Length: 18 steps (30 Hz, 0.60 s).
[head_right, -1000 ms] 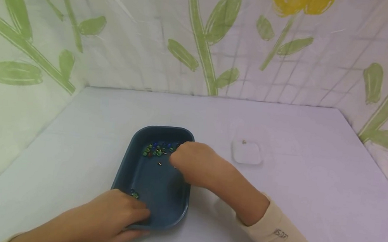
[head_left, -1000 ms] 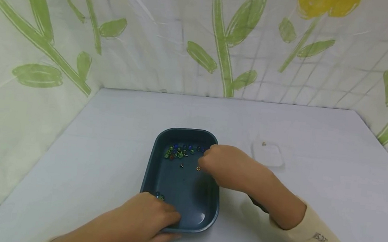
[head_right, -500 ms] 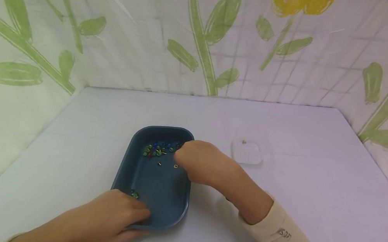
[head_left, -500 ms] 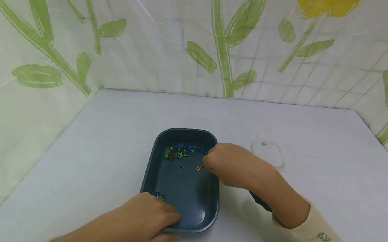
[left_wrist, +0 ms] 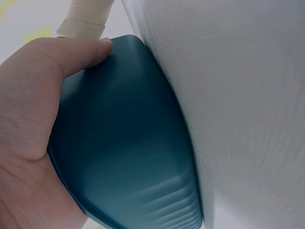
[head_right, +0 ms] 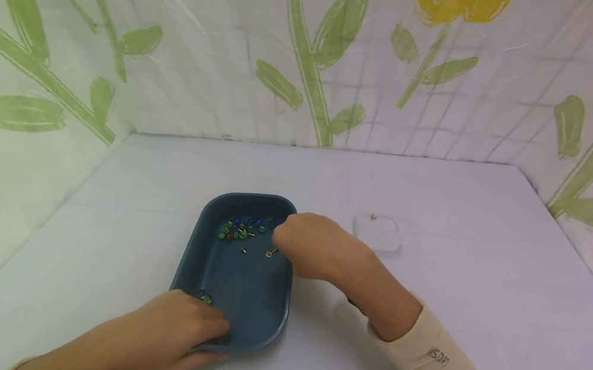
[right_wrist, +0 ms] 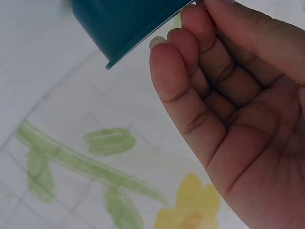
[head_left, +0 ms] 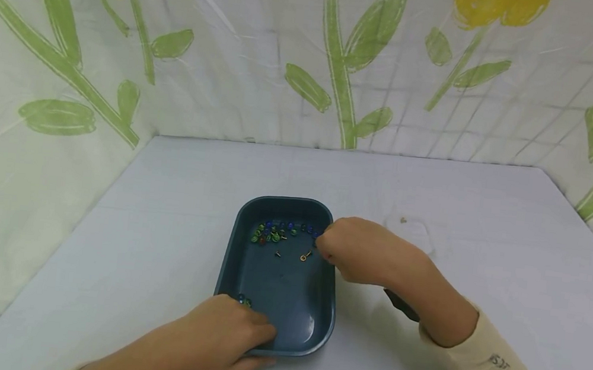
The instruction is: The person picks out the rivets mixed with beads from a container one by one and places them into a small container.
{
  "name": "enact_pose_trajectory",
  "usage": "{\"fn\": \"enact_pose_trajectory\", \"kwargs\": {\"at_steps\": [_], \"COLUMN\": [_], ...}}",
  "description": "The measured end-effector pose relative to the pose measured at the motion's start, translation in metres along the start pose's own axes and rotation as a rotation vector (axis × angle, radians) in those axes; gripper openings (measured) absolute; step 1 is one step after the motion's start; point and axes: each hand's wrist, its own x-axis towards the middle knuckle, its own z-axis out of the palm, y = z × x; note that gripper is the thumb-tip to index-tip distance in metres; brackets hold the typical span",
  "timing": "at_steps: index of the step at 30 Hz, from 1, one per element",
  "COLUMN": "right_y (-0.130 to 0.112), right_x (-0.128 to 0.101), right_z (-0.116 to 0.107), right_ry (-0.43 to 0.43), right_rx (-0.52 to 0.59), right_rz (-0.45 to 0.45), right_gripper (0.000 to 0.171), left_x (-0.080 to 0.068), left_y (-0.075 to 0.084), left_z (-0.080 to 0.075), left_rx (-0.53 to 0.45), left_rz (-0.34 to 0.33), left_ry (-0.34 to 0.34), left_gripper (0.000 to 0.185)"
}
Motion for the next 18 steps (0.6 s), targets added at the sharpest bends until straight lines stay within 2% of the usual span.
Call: {"fn": "enact_pose_trajectory", "kwargs": {"at_steps": [18], "right_y": [0.0047], "right_x": [-0.0047], "right_z": [-0.0038], "right_ry": [0.028], "right_rx": [-0.015], "right_rz": [0.007], "right_gripper": [0.052], "left_x": [-0.0003], "left_y": [0.0009], "left_z": [0.0001], "left_rx": [0.015], "left_rz": [0.009], "left_ry": [0.018], "left_gripper": [0.028]}}
